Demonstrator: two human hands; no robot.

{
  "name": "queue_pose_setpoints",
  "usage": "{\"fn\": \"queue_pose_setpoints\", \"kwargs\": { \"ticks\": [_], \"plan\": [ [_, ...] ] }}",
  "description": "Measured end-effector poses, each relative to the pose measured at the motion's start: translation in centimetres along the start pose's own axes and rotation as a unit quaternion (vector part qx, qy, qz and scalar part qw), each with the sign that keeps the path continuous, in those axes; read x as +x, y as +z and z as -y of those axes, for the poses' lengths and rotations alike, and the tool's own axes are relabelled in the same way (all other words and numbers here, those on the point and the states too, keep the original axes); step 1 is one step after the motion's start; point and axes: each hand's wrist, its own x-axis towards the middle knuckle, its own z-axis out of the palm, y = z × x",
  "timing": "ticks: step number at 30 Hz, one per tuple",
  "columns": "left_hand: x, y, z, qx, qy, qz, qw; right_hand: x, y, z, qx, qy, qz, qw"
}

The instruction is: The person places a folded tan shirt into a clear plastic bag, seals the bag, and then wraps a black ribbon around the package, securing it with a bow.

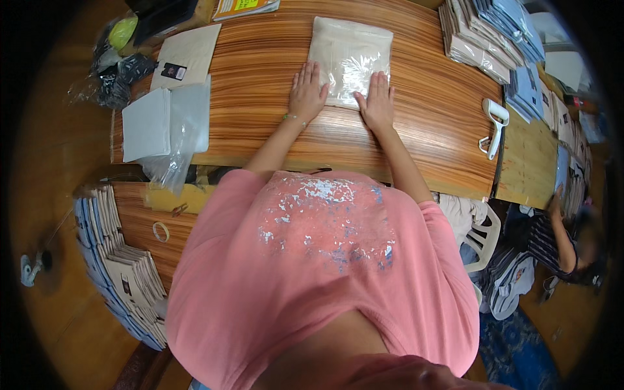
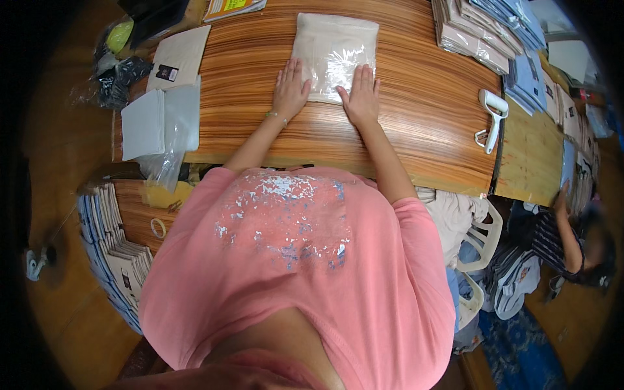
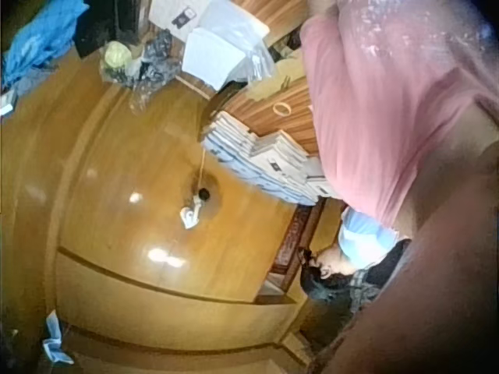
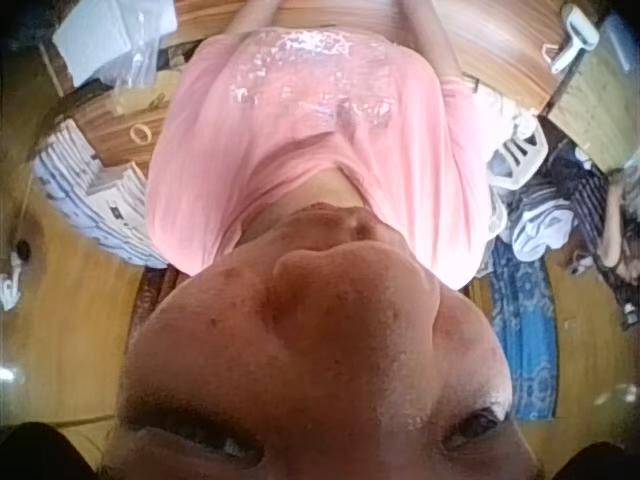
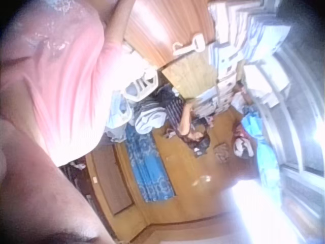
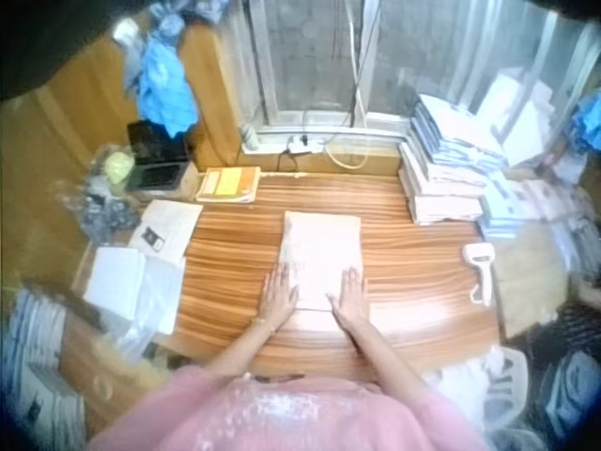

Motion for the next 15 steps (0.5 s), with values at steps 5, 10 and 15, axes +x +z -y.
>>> {"fn": "queue_pose_setpoints", "kwargs": {
  "ticks": [5, 10, 15],
  "plan": [
    [0.0, -1.0, 0.5, -0.147, -0.062, -0.018, 0.987, 0.1, -1.4, -1.4, 0.225, 0.021, 0.018, 0.974],
    [-4.7, -1.1, 0.6, -0.114, -0.067, -0.031, 0.991, -4.6, -4.2, -0.5, 0.131, -0.041, -0.036, 0.990],
    [-1.8, -2.1, -1.6, 0.035, -0.070, -0.045, 0.996, -3.6, -3.1, -0.7, 0.017, -0.044, -0.114, 0.992]
  ]
}}
